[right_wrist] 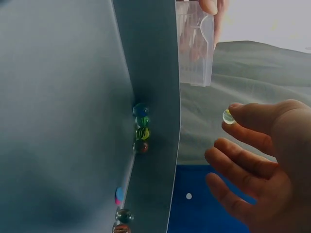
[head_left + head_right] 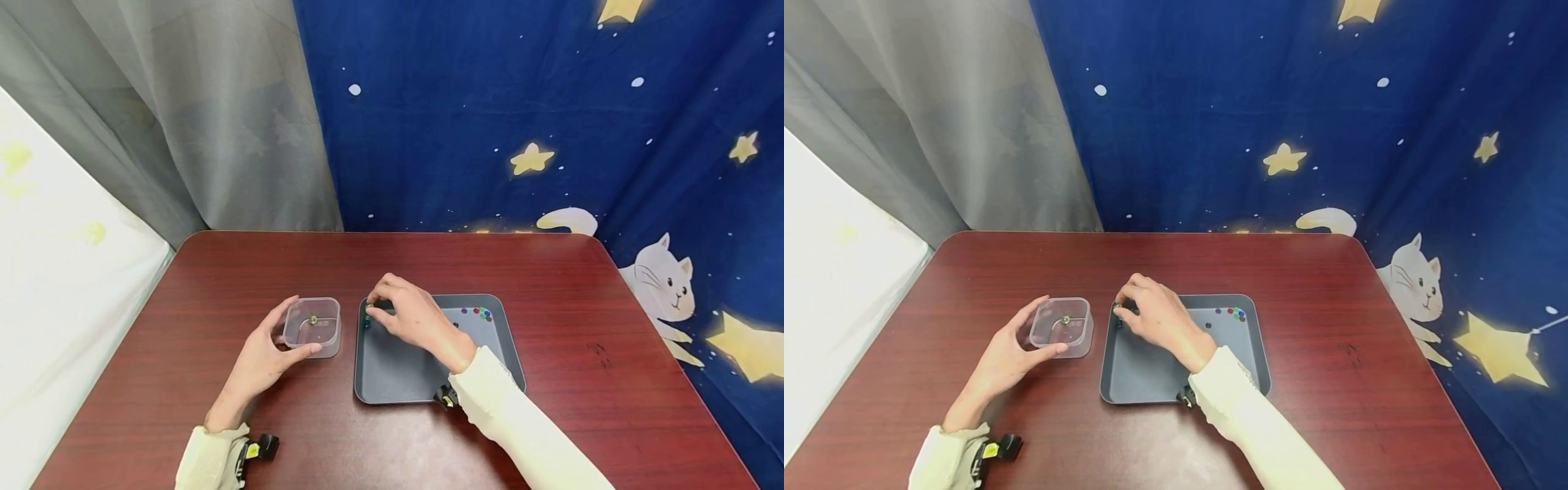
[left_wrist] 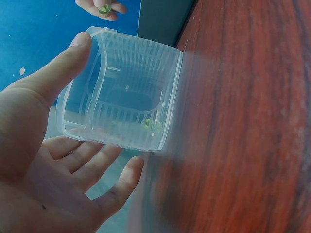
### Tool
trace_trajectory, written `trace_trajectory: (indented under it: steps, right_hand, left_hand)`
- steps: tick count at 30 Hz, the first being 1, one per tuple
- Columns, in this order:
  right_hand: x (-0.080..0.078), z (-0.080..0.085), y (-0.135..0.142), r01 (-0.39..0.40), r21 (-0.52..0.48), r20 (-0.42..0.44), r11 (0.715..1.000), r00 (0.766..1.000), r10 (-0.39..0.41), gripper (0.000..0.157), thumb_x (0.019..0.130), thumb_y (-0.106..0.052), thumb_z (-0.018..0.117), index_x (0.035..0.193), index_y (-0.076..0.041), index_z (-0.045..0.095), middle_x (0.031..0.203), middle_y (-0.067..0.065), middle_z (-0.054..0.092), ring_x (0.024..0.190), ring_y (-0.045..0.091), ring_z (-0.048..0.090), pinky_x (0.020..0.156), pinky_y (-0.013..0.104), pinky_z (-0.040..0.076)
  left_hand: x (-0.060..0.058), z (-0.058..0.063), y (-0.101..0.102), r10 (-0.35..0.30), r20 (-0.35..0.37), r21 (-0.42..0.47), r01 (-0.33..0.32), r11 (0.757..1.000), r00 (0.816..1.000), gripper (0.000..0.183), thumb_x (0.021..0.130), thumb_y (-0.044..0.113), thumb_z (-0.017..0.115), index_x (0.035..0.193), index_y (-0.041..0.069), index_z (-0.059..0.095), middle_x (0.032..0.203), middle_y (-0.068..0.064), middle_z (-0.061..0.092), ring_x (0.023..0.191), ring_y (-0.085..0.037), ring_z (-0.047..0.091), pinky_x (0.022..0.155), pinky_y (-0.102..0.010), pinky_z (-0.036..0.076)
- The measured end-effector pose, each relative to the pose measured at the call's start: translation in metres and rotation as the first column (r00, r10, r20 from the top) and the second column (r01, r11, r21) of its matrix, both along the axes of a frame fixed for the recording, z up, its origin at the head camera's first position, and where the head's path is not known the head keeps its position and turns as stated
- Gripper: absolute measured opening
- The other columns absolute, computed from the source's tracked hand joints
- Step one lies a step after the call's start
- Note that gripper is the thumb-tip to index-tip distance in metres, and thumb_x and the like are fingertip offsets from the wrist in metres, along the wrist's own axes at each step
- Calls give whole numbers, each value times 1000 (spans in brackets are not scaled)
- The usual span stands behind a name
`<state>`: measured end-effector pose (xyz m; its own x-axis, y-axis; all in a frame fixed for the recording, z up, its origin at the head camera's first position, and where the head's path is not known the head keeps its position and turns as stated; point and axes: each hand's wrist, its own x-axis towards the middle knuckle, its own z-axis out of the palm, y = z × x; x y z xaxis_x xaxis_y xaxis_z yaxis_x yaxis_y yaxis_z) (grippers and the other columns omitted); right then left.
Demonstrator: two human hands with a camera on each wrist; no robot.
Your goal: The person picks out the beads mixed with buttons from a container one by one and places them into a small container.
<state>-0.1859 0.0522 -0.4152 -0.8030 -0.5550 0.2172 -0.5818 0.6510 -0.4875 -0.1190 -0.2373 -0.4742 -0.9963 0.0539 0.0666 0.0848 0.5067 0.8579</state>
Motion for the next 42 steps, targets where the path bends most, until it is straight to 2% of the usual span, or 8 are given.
trace_trajectory:
  steps: [4, 10, 20, 32, 42]
  right_hand:
    - [0, 0, -1, -19, -30, 5, 999, 1000, 19, 11, 100, -30, 73, 106, -21, 75, 111, -9, 64, 104, 16, 69, 90, 36, 56]
    - [1, -2, -4, -28, -46, -16, 999, 999, 28, 10, 100, -31, 72, 105, -22, 74, 111, -10, 63, 103, 15, 70, 86, 33, 55]
    - [4, -2, -9, -35, -18, -50, 999, 998, 34, 11, 101, -33, 70, 107, -24, 74, 113, -13, 62, 87, 10, 64, 78, 27, 52]
    - [7, -1, -16, -64, -13, -33, 998, 997, 64, 16, 102, -33, 69, 112, -22, 75, 115, -9, 63, 94, 16, 68, 82, 29, 55]
    - [7, 0, -20, -94, 5, -72, 996, 993, 94, 15, 103, -31, 68, 113, -22, 75, 114, -8, 64, 94, 14, 67, 82, 27, 54]
  left_hand:
    - [0, 0, 1, 1, 1, 1, -1, 1000, 1000, 93, 82, 28, 91, 160, 29, 39, 139, -16, 64, 90, -15, 72, 77, -19, 55]
    - [0, -1, 1, 0, 3, 3, 0, 1000, 1000, 93, 82, 29, 91, 160, 29, 39, 138, -16, 64, 92, -19, 72, 77, -18, 55]
    - [1, -1, 1, -1, 1, 20, 1, 1000, 1000, 93, 82, 27, 91, 159, 31, 39, 138, -16, 64, 90, -17, 71, 76, -18, 55]
    - [1, -1, 1, 4, -8, 24, -4, 1000, 1000, 93, 82, 26, 91, 159, 30, 40, 136, -16, 65, 90, -15, 70, 77, -17, 55]
    - [1, 0, 1, -1, -6, 31, 2, 1000, 1000, 94, 83, 25, 91, 160, 21, 39, 137, -18, 64, 92, -18, 71, 77, -18, 55]
